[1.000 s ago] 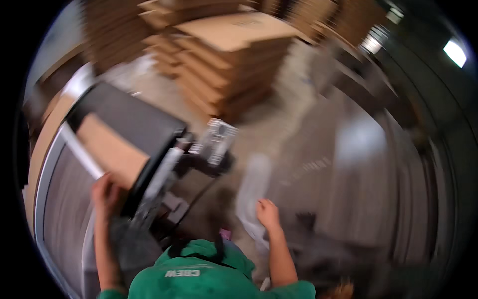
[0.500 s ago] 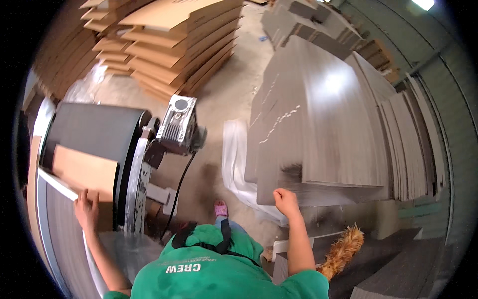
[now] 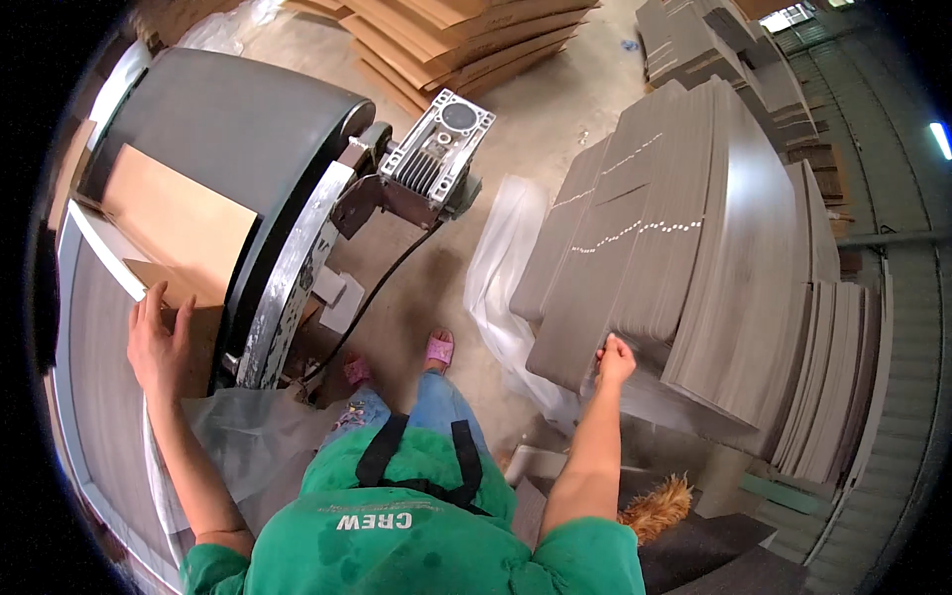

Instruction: The person places a wood panel into a cardboard box containing white protective foam. They then take a sheet of white foam padding from the floor and place it over the wood panel inside the box. This process is repeated with several panels and boxes on a warehouse conveyor belt.

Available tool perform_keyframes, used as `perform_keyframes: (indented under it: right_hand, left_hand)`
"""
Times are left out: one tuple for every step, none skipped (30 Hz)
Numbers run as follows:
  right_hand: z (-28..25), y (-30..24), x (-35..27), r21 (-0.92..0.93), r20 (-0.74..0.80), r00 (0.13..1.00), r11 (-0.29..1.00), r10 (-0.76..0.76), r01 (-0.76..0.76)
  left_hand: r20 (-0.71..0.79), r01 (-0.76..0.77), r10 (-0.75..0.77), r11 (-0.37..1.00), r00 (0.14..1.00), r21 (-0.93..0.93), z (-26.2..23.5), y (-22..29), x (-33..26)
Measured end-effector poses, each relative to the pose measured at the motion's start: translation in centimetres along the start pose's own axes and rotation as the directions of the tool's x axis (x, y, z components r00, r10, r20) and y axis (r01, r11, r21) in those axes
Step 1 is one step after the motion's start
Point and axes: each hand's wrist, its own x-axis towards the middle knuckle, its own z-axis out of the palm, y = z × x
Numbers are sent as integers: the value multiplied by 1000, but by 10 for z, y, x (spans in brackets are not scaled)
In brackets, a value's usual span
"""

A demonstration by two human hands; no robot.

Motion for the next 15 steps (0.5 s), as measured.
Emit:
perform_keyframes:
  right_hand:
    - [3, -1, 4, -38, -23, 999, 999, -28, 27]
    - [7, -1, 9, -50, -35, 998, 997, -60, 58]
    - [9, -1, 13, -61, -36, 998, 997, -53, 51]
    - [10, 0, 15, -52, -45, 996, 996, -70, 68]
    - [12, -2, 16, -43, -54, 995, 995, -89, 87]
    - [14, -4, 16, -65, -83, 993, 994, -87, 82]
    - [14, -3, 16, -75, -87, 993, 994, -83, 77]
    - [15, -3, 17, -88, -95, 992, 993, -85, 77]
    - [15, -4, 17, -100, -104, 991, 992, -89, 78]
    - [14, -5, 16, -108, -106, 990, 991, -89, 78]
    - [14, -7, 14, -121, -109, 988, 988, -109, 96]
    - [14, -9, 12, -132, -112, 985, 985, -130, 115]
    - [13, -11, 12, -138, -111, 985, 983, -133, 117]
    - [12, -12, 11, -112, -105, 987, 987, -125, 113]
    - [10, -13, 11, -85, -98, 988, 990, -116, 108]
  left_hand:
    - [12, 15, -15, 1000, 1000, 7, 0, 0, 0]
    - [23, 30, -31, 999, 999, 15, 0, 0, -1]
    - [35, 28, -29, 999, 999, 19, 0, 0, 0]
    - [36, 46, -47, 998, 998, 35, 0, 0, 0]
    - [35, 64, -66, 997, 997, 51, 1, 0, 1]
    - [49, 70, -73, 996, 996, 57, 2, -2, 1]
    - [61, 67, -71, 996, 996, 57, 3, -3, 1]
    - [34, 55, -58, 996, 998, 70, 4, -3, 1]
    - [7, 44, -45, 996, 999, 83, 5, -4, 1]
    - [15, 44, -46, 996, 999, 81, 6, -6, 1]
    - [1, 39, -39, 995, 999, 88, 8, -10, 1]
    - [-15, 35, -33, 995, 999, 95, 10, -12, 1]
    - [-10, 38, -37, 995, 999, 93, 10, -13, 1]
    - [-5, 54, -54, 995, 999, 82, 10, -13, 0]
    - [-1, 70, -70, 995, 998, 70, 10, -14, -1]
